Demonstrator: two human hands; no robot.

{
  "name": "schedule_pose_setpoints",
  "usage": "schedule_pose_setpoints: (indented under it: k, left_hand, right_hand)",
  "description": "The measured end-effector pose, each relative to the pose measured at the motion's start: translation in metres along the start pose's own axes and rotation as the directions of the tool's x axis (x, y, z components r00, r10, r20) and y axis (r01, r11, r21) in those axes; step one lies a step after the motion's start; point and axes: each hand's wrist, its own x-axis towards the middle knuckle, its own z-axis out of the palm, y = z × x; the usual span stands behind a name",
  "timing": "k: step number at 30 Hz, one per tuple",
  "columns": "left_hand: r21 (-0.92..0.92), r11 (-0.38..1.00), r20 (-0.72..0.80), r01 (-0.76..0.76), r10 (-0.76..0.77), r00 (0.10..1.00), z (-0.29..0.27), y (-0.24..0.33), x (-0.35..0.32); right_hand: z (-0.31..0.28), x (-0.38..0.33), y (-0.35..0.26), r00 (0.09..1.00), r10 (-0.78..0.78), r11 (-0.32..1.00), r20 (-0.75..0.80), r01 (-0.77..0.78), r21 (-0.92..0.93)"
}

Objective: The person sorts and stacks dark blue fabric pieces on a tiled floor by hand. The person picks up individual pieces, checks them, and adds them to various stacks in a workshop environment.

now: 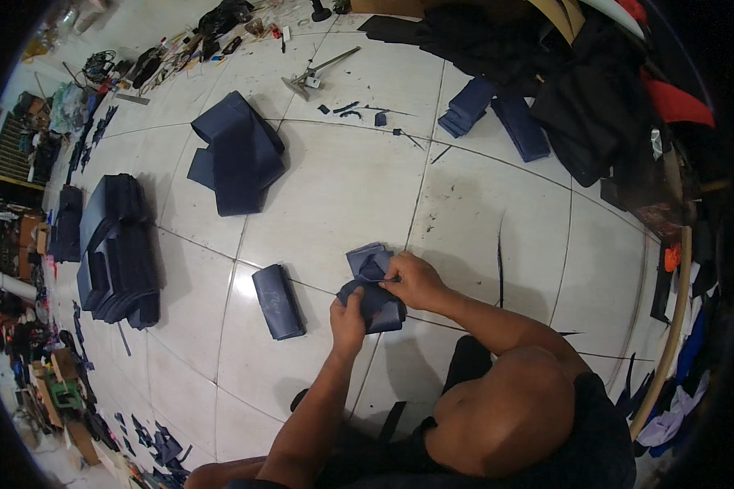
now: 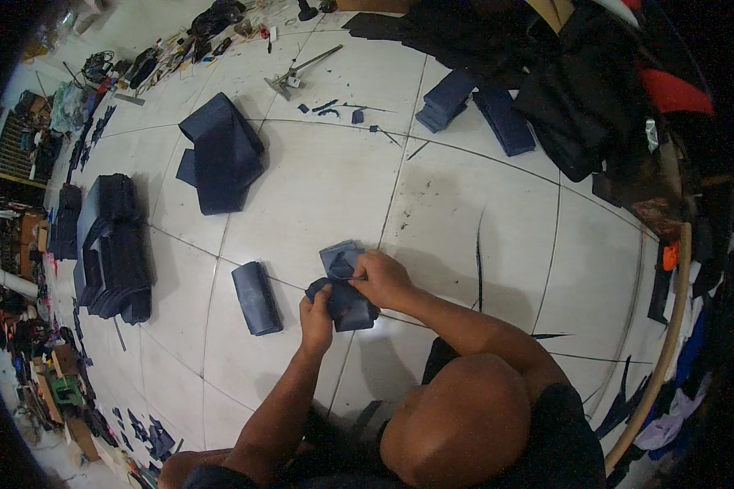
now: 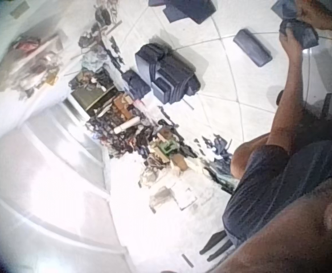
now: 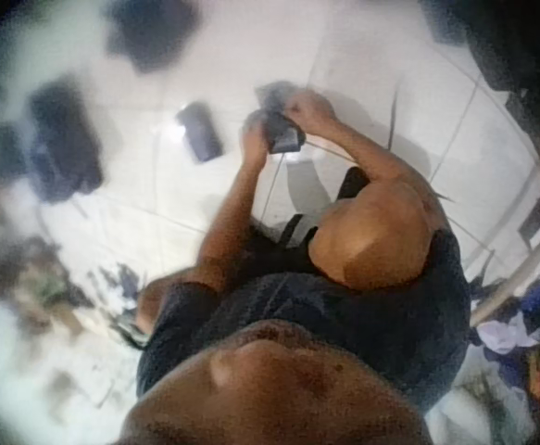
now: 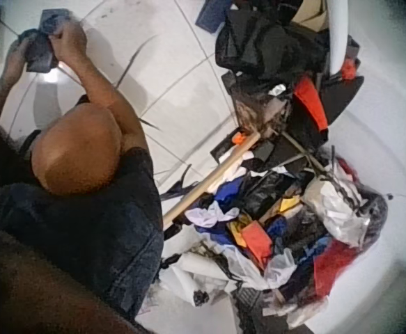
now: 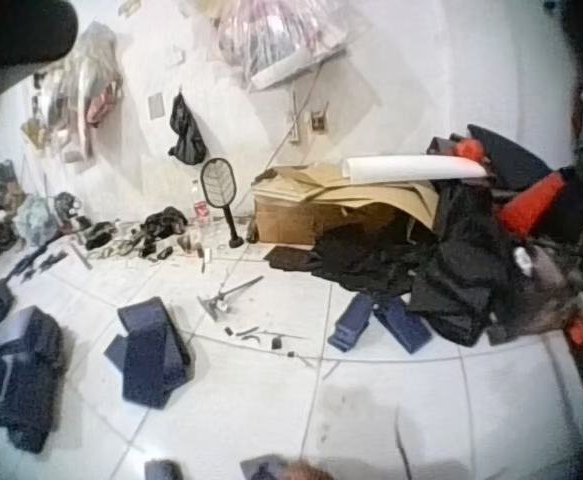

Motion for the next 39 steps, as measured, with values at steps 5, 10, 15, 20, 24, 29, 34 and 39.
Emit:
schedule_pose_setpoints:
  k: [5, 10, 15, 20, 24, 29, 34, 39]
  left_hand:
    - [0.039, 0.999, 0.009, 0.003, -0.004, 1.000, 0.000, 0.004, -0.002]
    - [0.028, 1.000, 0.005, -0.007, 0.007, 1.000, 0.001, 0.000, 0.002]
    - [0.048, 0.998, 0.022, -0.028, 0.027, 0.999, -0.005, -0.005, 0.002]
    - [0.049, 0.998, 0.027, -0.038, 0.037, 0.999, -0.010, -0.012, 0.004]
    - [0.086, 0.993, 0.049, -0.086, 0.082, 0.995, -0.015, -0.013, 0.005]
    - [0.106, 0.994, 0.085, -0.014, 0.005, 0.996, -0.004, -0.001, 0.002]
    - [-0.002, 0.995, 0.007, 0.095, -0.095, 0.995, 0.001, 0.011, 0.000]
    - [0.023, 0.968, 0.039, 0.248, -0.249, 0.968, -0.035, 0.040, 0.001]
  right_hand:
    - [-0.013, 0.000, -0.032, 0.984, 0.051, 0.987, 0.170, -0.076, 0.139]
    - [0.004, -0.005, -0.034, 1.000, -0.018, 0.973, -0.023, 0.023, 0.232]
    - [0.011, -0.006, -0.030, 0.993, -0.120, 0.965, -0.002, 0.118, 0.234]
    - [0.009, -0.006, -0.029, 0.990, -0.084, 0.965, 0.112, 0.053, 0.258]
    - [0.018, -0.016, -0.033, 0.994, -0.019, 0.846, 0.107, -0.042, 0.531]
    - [0.012, -0.017, -0.020, 0.994, -0.031, 0.856, 0.106, -0.028, 0.515]
    - [0.002, -0.004, -0.008, 0.988, -0.154, 0.985, -0.007, 0.155, 0.070]
    - [0.005, -0.001, -0.005, 0.906, -0.421, 0.896, -0.033, 0.411, -0.167]
